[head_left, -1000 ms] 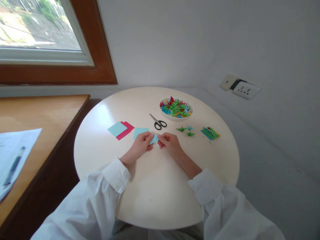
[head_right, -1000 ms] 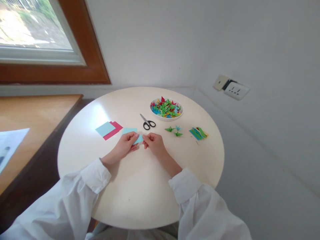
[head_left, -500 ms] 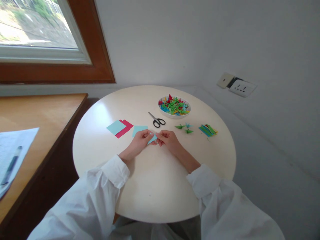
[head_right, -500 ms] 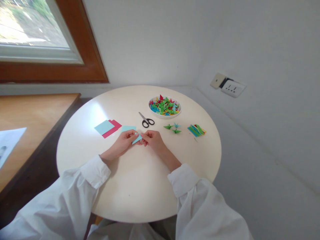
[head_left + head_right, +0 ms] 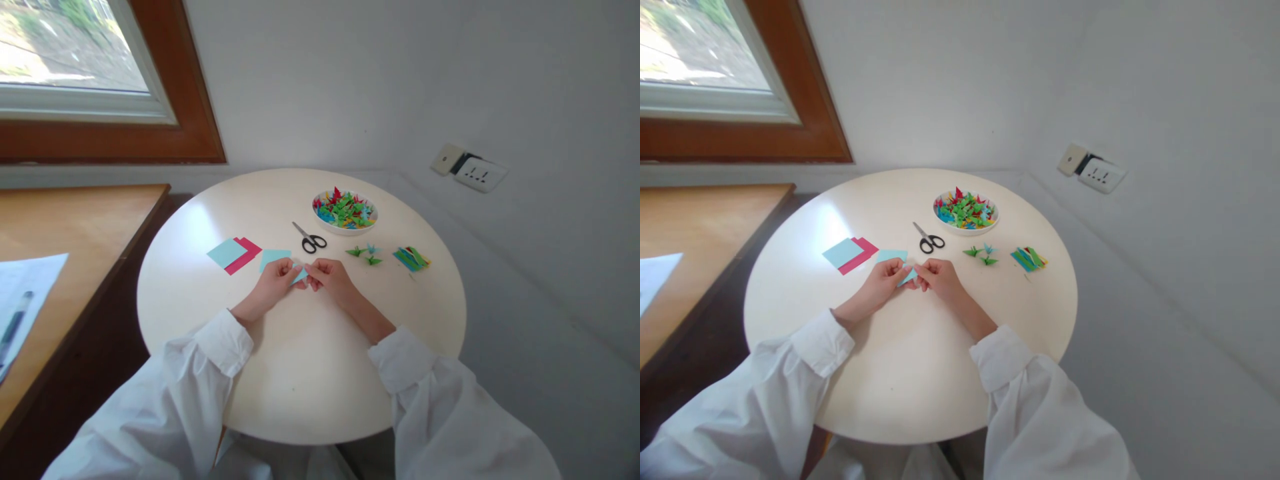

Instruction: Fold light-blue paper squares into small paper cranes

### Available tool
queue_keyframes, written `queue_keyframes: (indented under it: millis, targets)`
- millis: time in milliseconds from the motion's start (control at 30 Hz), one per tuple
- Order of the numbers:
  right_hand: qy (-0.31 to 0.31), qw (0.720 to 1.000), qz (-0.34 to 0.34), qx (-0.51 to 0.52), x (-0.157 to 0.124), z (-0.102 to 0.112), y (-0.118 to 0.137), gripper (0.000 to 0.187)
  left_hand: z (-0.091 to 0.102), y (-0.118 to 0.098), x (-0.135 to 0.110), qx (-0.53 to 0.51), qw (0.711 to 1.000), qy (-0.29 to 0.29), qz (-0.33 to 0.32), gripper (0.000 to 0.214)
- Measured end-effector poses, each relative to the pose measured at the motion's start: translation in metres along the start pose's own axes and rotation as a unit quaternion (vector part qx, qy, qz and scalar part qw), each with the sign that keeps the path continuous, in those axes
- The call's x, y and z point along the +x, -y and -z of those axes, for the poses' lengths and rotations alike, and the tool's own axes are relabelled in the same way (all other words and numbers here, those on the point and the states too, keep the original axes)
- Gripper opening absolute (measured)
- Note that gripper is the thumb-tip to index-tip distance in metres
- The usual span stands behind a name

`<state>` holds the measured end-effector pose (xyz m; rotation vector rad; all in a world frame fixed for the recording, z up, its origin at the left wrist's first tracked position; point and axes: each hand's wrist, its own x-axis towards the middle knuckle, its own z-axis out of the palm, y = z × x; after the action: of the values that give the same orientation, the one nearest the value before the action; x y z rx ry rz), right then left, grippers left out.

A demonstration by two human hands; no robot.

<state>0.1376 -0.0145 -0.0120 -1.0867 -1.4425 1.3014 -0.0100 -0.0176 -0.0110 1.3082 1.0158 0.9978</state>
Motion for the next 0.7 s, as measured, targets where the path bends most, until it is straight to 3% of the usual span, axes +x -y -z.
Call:
queue_keyframes:
  millis: [333, 533, 700]
  targets:
    - [-0.003, 1.000, -0.002, 0.006, -0.0007, -0.0008, -0.0002, 0.036, -0.0013, -0.0040, -0.0037, -0.011, 1.000, 0.020, 0.001, 0.032]
    - [-0.016, 1.000, -0.010, 0.026, -0.0013, 0.0016, -0.0005, 0.037, 0.0020, -0.0074, -0.0043, -0.048, 0.994, 0.100, 0.014, 0.033]
    - [-0.014, 0.999, -0.017, 0.024, -0.0035, 0.0028, 0.0015, 0.039, 0.0042, -0.0016, -0.0019, 0.012, 0.997, 0.075, 0.009, 0.033]
